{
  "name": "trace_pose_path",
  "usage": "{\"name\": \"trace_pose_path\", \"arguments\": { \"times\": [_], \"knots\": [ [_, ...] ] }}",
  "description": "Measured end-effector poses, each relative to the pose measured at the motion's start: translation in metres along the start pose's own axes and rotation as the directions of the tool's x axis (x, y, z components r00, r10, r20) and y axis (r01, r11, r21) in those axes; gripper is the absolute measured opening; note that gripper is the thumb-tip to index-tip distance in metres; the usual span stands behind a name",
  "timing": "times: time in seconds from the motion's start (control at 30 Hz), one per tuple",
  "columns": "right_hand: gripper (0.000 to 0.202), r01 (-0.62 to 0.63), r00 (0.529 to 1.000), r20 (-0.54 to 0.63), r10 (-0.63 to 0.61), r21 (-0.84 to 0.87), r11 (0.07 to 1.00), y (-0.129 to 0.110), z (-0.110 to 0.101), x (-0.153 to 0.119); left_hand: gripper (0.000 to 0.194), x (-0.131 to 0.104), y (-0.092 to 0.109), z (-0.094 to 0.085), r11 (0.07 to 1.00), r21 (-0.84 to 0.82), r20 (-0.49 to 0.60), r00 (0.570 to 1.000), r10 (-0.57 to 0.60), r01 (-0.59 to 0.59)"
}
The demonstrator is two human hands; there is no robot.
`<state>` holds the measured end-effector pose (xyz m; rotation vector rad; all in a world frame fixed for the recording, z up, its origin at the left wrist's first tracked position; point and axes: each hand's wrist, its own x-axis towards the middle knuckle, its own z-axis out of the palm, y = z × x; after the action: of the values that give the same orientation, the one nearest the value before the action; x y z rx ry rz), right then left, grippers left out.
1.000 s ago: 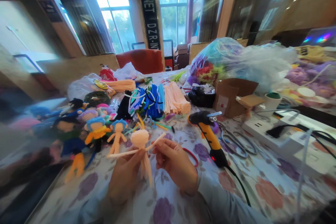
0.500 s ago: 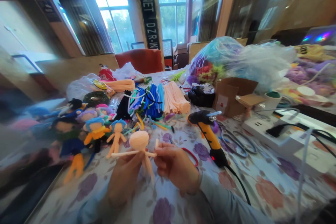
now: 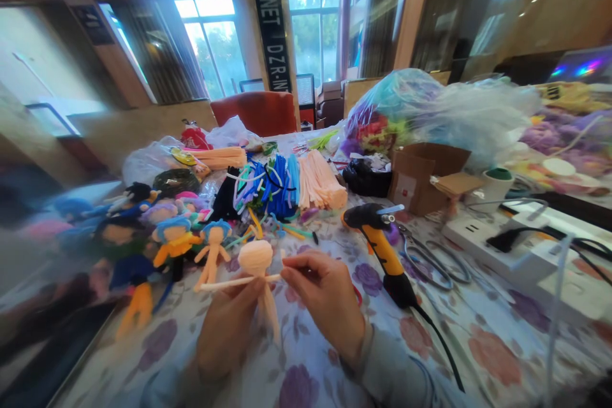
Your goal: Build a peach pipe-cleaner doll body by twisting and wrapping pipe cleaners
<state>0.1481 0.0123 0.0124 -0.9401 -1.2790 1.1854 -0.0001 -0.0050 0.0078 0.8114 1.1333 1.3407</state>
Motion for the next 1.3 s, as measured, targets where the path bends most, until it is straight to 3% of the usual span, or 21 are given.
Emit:
{"name": "trace_pose_path", "arguments": {
  "times": [0.13, 0.27, 0.4, 0.67, 0.87, 1.13, 1.23, 1.3],
  "knots": [
    [0.01, 0.323, 0.941, 0.016, -0.337, -0.336, 0.885, -0.0085, 0.0002, -0.0036, 0.018, 0.0016, -0.0022, -0.0022, 1.0, 0.01, 0.056, 0.998, 0.013, -0.014],
    [0.002, 0.427, 0.89, 0.054, -0.453, -0.45, 0.785, -0.0079, -0.0003, -0.0047, 0.016, 0.0028, -0.0034, -0.003, 0.998, 0.028, 0.083, 0.995, 0.058, -0.06],
    [0.006, 0.469, 0.869, 0.097, -0.486, -0.473, 0.745, -0.0047, -0.0012, -0.0058, 0.017, 0.0014, 0.0003, -0.0004, 0.993, 0.067, 0.04, 0.995, 0.093, -0.095],
    [0.003, 0.455, 0.88, 0.144, -0.452, -0.527, 0.718, -0.0057, -0.0021, -0.0063, 0.02, 0.0018, -0.0008, 0.0006, 0.999, 0.035, 0.038, 0.999, 0.011, -0.012],
    [0.006, 0.514, 0.836, 0.163, -0.525, -0.57, 0.641, -0.0049, -0.0046, -0.0044, 0.021, 0.0012, -0.002, -0.0006, 0.999, 0.039, 0.05, 0.998, -0.028, 0.026],
    [0.016, 0.599, 0.795, 0.262, -0.547, -0.48, 0.641, -0.0067, -0.0041, -0.0081, 0.018, 0.0025, -0.0027, -0.0001, 1.0, 0.008, 0.073, 0.997, 0.007, -0.008],
    [0.016, 0.584, 0.808, 0.26, -0.529, -0.478, 0.656, -0.0072, -0.0035, -0.0091, 0.017, 0.0029, -0.0039, -0.0007, 1.0, 0.003, 0.072, 0.997, 0.006, -0.007],
    [0.012, 0.528, 0.843, 0.217, -0.492, -0.504, 0.684, -0.0073, -0.0034, -0.0091, 0.017, 0.0035, -0.0049, -0.0012, 1.0, -0.022, 0.058, 0.998, -0.013, 0.014]
  ]
}}
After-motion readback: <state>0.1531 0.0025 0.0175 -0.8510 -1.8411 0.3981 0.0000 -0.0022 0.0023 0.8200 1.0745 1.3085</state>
